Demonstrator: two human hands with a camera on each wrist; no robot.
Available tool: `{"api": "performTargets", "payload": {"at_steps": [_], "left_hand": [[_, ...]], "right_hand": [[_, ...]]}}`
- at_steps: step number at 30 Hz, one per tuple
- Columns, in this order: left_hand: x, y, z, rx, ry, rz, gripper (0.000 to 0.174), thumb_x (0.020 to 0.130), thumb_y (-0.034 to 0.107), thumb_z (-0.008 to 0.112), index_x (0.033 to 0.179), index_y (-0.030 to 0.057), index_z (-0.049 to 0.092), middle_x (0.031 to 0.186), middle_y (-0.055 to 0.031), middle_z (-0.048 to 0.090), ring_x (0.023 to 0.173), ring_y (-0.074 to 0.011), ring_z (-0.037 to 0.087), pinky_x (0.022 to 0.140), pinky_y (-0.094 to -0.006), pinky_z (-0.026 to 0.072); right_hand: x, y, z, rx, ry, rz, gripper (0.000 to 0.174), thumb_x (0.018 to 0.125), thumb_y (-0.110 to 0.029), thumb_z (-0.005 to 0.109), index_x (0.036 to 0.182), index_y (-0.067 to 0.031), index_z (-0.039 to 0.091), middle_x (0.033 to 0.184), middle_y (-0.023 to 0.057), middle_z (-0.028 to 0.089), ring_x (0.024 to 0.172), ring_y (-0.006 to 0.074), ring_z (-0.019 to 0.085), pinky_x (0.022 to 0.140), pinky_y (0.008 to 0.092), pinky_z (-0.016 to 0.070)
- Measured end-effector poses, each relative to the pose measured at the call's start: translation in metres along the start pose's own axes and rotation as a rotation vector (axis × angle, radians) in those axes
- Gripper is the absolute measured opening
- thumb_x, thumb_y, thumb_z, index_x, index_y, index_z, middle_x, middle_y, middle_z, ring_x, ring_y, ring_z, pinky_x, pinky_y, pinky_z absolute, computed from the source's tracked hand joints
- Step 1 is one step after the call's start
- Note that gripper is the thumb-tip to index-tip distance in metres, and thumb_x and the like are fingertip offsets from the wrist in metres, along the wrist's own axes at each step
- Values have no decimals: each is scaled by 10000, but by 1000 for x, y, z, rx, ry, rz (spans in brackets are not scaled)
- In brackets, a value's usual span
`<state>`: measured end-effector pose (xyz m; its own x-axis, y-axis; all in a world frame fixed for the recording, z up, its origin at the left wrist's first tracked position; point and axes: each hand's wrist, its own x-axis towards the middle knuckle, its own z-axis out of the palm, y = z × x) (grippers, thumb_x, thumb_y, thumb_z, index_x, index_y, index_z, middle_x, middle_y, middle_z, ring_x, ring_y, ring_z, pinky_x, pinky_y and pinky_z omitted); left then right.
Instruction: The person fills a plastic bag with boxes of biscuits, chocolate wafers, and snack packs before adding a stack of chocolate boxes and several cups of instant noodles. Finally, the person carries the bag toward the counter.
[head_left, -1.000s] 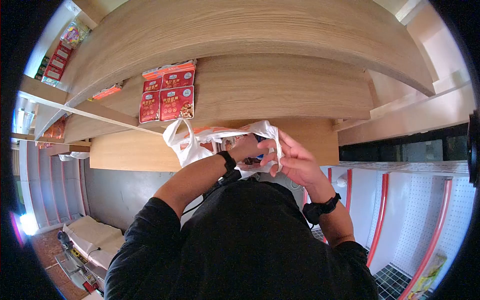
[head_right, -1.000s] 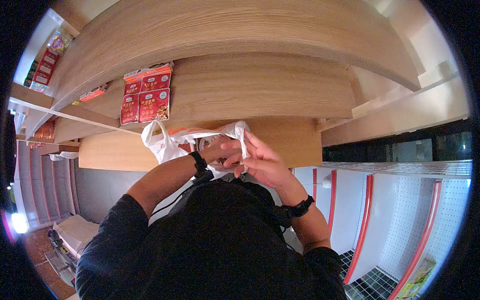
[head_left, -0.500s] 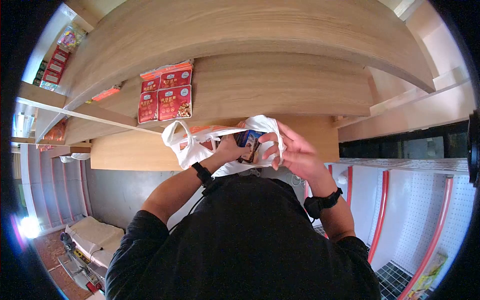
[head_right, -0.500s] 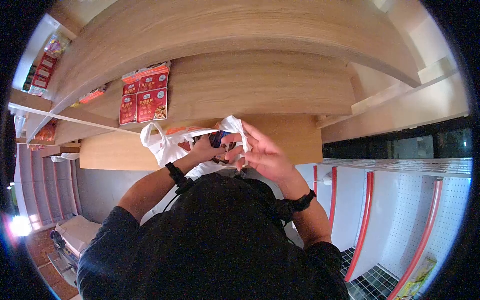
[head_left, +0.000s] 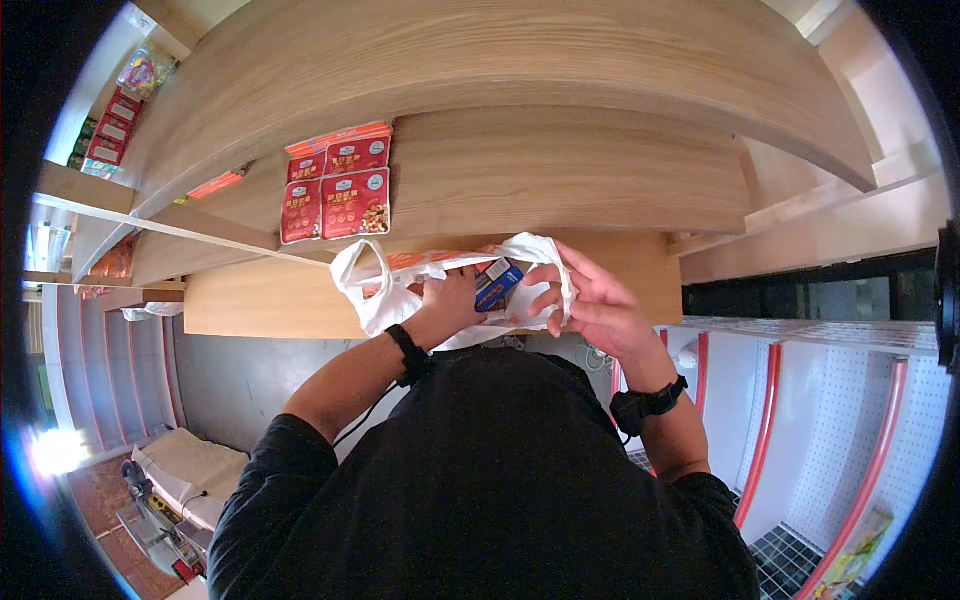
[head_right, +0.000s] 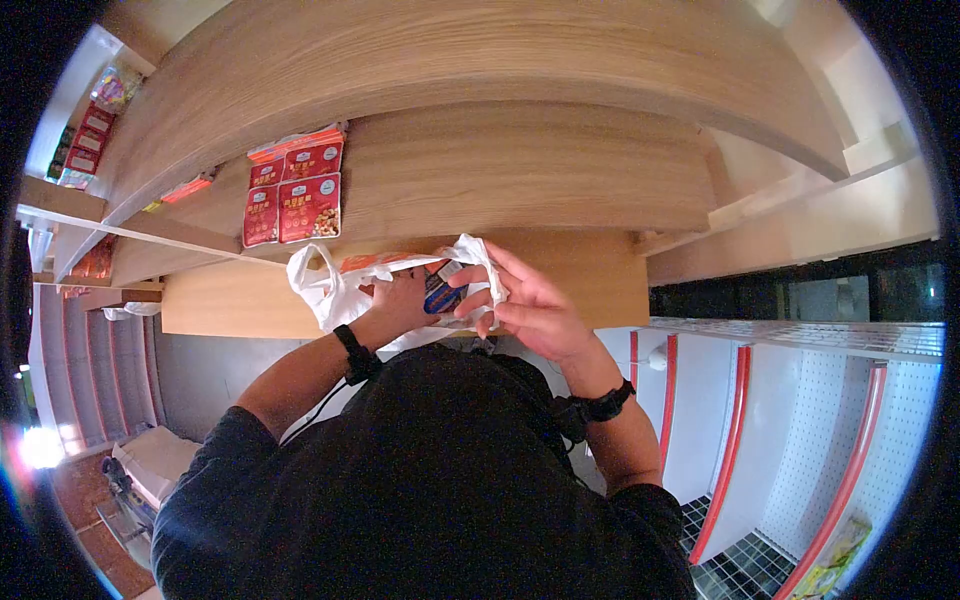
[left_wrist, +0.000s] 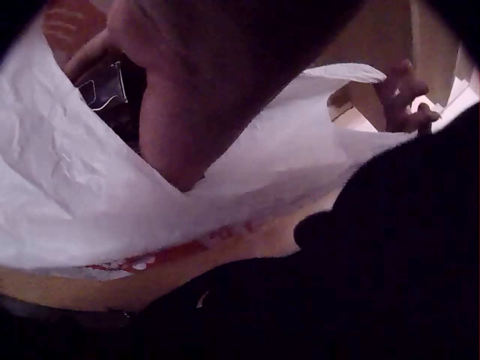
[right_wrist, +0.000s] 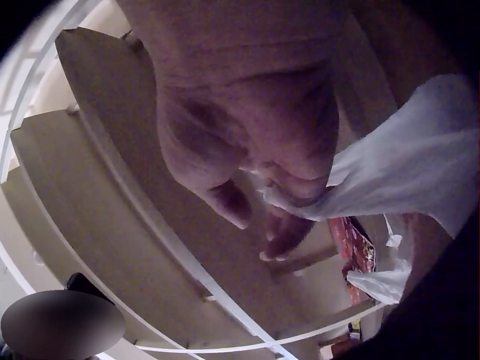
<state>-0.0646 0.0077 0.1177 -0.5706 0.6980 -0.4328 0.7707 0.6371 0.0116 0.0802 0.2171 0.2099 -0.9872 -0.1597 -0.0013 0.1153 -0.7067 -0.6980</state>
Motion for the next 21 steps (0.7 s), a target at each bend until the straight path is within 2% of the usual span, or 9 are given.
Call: {"api": "performTargets", "payload": {"at_steps": [2,5,8,11,12,15,19,20,21], "left_hand": [[6,-1,1,15,26,5,1077,758,737,682,1455,-38,411,1315,-247,595,1233,-376,599,1029,-578,459],[7,-3,-11,-264,-25,-21,1068,722,639,753,1463,-18,353,1359,-272,556,1250,-419,581,992,-554,505],[26,-1,24,-419,-80,-155,1101,719,674,731,1487,-7,333,1403,-284,527,1278,-425,563,1027,-531,486],[32,-2,56,-377,153,3,1269,654,804,728,1463,-95,340,1330,-312,569,1266,-411,577,1077,-483,451],[31,-1,48,-431,53,-65,1317,638,796,753,1459,-131,306,1339,-351,544,1228,-432,597,1053,-476,476],[36,-14,52,-527,-15,-76,1259,645,730,783,1458,-114,324,1348,-348,540,1238,-415,597,1040,-477,487],[41,-40,71,-513,-227,-154,1056,749,544,768,1433,-131,331,1367,-333,539,1241,-437,590,1040,-486,486],[39,-44,83,-492,-95,-88,976,778,433,739,1421,-154,298,1349,-353,537,1220,-457,595,1038,-502,483],[37,-44,84,-406,-51,-91,906,792,440,720,1371,-155,357,1240,-350,586,1136,-464,627,998,-508,504]], "right_hand": [[0,0,1,2,9,-4,845,944,-166,675,1616,-74,169,1446,246,465,1136,317,621,828,365,537],[0,-1,4,-9,4,-4,851,940,-174,679,1611,-53,171,1439,243,472,1132,318,623,829,364,538],[-3,4,7,-24,16,10,845,940,-181,678,1606,-41,179,1428,238,483,1126,320,627,832,364,537],[-1,2,10,-50,13,18,840,937,-189,679,1601,-31,189,1416,233,495,1120,320,630,837,362,534],[-2,2,11,-53,16,18,839,936,-191,680,1599,-27,192,1412,231,499,1119,320,631,839,361,533],[-4,2,12,-42,33,0,844,925,-170,688,1599,-24,203,1383,232,500,1102,303,616,788,345,535],[-8,1,11,-47,30,3,842,925,-175,687,1597,-22,203,1391,229,503,1109,305,620,808,348,530],[-9,1,8,-46,24,2,843,926,-181,687,1596,-22,201,1400,226,506,1116,311,624,831,352,527],[-10,2,7,-43,19,1,844,927,-187,687,1596,-23,199,1408,223,508,1124,316,628,853,357,524]]}}
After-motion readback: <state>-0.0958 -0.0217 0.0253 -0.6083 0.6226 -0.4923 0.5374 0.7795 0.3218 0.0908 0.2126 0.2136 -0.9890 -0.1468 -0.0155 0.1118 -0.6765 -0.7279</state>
